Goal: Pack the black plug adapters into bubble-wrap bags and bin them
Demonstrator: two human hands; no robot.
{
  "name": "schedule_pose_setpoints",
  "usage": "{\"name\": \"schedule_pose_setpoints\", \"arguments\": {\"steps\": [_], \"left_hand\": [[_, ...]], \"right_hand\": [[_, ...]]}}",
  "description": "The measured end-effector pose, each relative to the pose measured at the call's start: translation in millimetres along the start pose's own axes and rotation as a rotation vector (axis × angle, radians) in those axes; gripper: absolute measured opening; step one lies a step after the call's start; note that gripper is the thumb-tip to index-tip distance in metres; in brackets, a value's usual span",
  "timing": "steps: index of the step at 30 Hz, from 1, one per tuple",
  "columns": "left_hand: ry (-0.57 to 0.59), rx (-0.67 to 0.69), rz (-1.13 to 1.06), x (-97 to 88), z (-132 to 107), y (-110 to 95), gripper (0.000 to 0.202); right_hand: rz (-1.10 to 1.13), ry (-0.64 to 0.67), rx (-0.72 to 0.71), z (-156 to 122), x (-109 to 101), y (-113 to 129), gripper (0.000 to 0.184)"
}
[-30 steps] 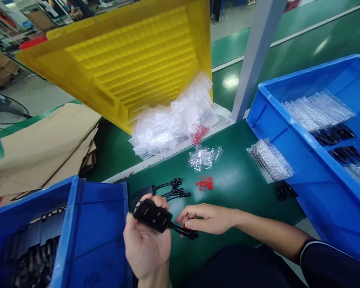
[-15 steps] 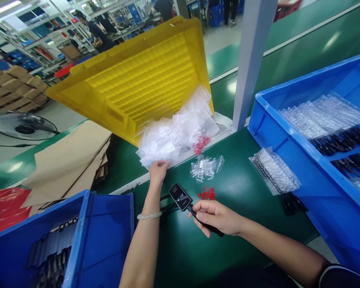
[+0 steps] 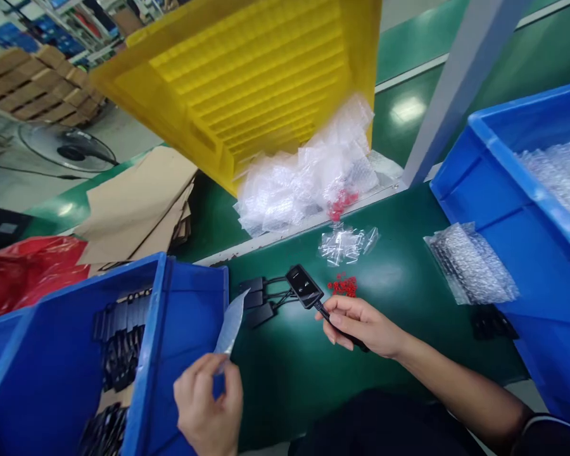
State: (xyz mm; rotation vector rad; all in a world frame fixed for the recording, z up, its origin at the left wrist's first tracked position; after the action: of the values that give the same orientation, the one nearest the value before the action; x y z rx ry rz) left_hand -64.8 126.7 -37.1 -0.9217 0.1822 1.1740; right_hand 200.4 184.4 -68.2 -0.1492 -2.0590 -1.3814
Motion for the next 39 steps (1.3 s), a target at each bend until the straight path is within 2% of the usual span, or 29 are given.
{"name": "schedule_pose_setpoints", "arguments": {"steps": [1, 3, 5, 6, 10, 13, 17, 22, 26, 31, 35, 39], "left_hand": [[0.065, 0.015, 0.031, -7.9, -18, 0, 0.016], [0.277, 0.017, 0.033, -16.9, -48, -2, 0.025], [0.476, -0.001, -0.002, -22.3, -66, -4, 0.037], [0.531, -0.018, -0.008, -24.9, -71, -3, 0.039], [0.577, -0.067, 0.048, -30.3, -73, 11, 0.026], [0.649, 0.0, 0.089, -22.7, -73, 19, 0.019], [0.692, 0.085, 0.125, -14.7, -71, 16, 0.018], [0.836, 0.056, 0.143, -26.5, -59, 6, 0.01], [0.688, -0.024, 0.121, -21.2, -51, -6, 0.012], [0.621, -0.054, -0.017, 13.5, -68, -30, 0.011], [0.481, -0.035, 0.077, 33.7, -86, -43, 0.008], [0.468, -0.033, 0.191, 46.3, -91, -43, 0.012]], "right_hand": [[-0.014, 0.008, 0.012, 0, 1, -1, 0.031], [-0.051, 0.035, 0.04, -1, 5, -2, 0.032], [-0.099, 0.072, 0.061, -2, 10, -2, 0.031], [-0.126, 0.096, 0.069, -3, 13, -2, 0.031], [-0.257, 0.186, 0.109, -12, 21, -5, 0.031], [-0.343, 0.234, 0.149, -22, 24, -10, 0.034], [-0.386, 0.257, 0.177, -34, 26, -16, 0.038], [-0.406, 0.243, 0.198, -38, 23, -19, 0.039], [-0.413, 0.229, 0.187, -36, 20, -16, 0.035], [-0.413, 0.198, 0.186, -37, 15, -13, 0.031], [-0.449, 0.169, 0.191, -41, 6, -13, 0.029], [-0.502, 0.184, 0.231, -47, -6, -17, 0.03]]}}
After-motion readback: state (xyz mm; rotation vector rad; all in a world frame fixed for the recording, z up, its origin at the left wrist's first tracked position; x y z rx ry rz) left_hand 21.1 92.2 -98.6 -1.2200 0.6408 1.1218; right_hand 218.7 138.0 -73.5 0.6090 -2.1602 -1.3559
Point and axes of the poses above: each hand's wrist, its own z-axis towards the middle knuckle, its own x-axis out of the palm, y = z × x, the point moved 2 cm from there along z, towards the middle knuckle, and after that the axes turned 12 degrees about -y, right-handed, at the moved point
